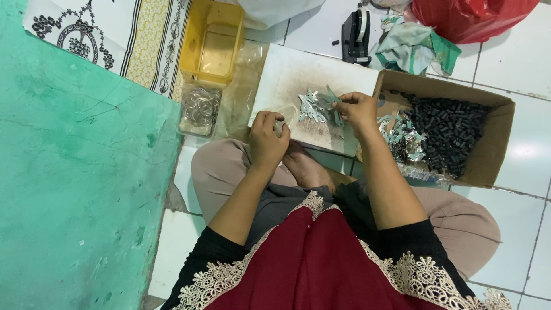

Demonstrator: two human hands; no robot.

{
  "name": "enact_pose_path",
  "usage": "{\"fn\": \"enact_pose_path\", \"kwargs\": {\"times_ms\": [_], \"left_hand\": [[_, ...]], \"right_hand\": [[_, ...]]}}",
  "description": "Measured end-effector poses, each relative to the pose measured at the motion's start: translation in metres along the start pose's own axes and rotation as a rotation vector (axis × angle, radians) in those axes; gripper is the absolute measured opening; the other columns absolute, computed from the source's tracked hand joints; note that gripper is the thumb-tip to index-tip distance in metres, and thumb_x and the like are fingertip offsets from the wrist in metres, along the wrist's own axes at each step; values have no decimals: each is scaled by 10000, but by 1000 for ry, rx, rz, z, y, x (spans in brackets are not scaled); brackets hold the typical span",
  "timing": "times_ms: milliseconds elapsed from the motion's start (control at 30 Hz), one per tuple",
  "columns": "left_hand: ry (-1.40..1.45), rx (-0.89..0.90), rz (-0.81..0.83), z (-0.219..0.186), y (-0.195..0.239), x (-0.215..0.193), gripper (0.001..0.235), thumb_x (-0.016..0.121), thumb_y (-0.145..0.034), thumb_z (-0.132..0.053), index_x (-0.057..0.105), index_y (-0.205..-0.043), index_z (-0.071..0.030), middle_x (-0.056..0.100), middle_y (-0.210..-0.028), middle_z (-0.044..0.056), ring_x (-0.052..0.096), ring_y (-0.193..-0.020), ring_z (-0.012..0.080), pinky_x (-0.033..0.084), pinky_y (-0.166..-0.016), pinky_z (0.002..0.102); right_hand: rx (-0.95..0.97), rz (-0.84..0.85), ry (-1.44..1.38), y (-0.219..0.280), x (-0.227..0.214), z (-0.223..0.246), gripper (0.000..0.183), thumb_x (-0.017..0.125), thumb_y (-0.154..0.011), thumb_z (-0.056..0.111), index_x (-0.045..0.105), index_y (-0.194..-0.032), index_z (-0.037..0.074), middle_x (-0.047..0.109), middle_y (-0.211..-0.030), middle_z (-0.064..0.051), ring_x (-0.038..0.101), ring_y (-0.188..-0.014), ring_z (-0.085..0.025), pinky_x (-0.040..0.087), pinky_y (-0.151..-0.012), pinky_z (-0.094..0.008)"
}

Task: Picking up small metal parts and placing them into a plastic bag for packaging

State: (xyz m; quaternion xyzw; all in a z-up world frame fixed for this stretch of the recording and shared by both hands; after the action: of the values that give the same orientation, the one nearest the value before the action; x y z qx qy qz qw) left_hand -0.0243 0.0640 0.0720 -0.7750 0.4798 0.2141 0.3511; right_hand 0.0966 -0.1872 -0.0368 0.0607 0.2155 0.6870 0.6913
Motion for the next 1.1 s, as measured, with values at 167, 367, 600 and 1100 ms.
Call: {"fn": "enact_pose_path", "kwargs": {"times_ms": [167,367,600,1100], "left_hand": [[12,-18,-13,-6,-3,-2,212,758,-747,-34,658,-921,-102,594,-931,42,653,-703,248,564,-637,364],[34,8,-22,-15,-8,2,202,750,-772,-24,677,-956,-65,598,-944,69,644,-675,243,557,-607,365],[89,20,-59,-28,-8,0,279,724,-797,-1,718,-1077,-6,605,-995,109,656,-695,233,576,-497,269],[184,154,-104,-40,5,14,487,653,-823,103,627,-1306,52,542,-1139,169,622,-759,234,627,-486,244]], "right_hand": [[-25,-11,-42,16,-8,29,293,900,-771,160,747,-992,42,663,-798,-69,668,-670,-103,617,-568,-208],[-60,76,-143,81,23,90,252,881,-775,138,745,-980,81,652,-802,-13,655,-724,-67,610,-591,-159],[-174,73,13,86,48,83,129,792,-734,8,755,-856,30,682,-689,-130,691,-606,-174,628,-503,-293],[-23,285,115,72,62,86,229,828,-715,52,709,-858,-80,653,-653,-234,706,-552,-243,661,-534,-349]]}}
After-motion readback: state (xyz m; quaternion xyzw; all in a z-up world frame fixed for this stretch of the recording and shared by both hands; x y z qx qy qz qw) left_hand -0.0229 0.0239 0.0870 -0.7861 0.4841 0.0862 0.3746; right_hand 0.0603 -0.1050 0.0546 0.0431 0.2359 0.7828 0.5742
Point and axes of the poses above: each hand's wrist, its own y-axis away from the middle knuckle, its own x-axis out of the palm, z = x × y, the point moved 5 cm from there along -y, towards the middle knuckle
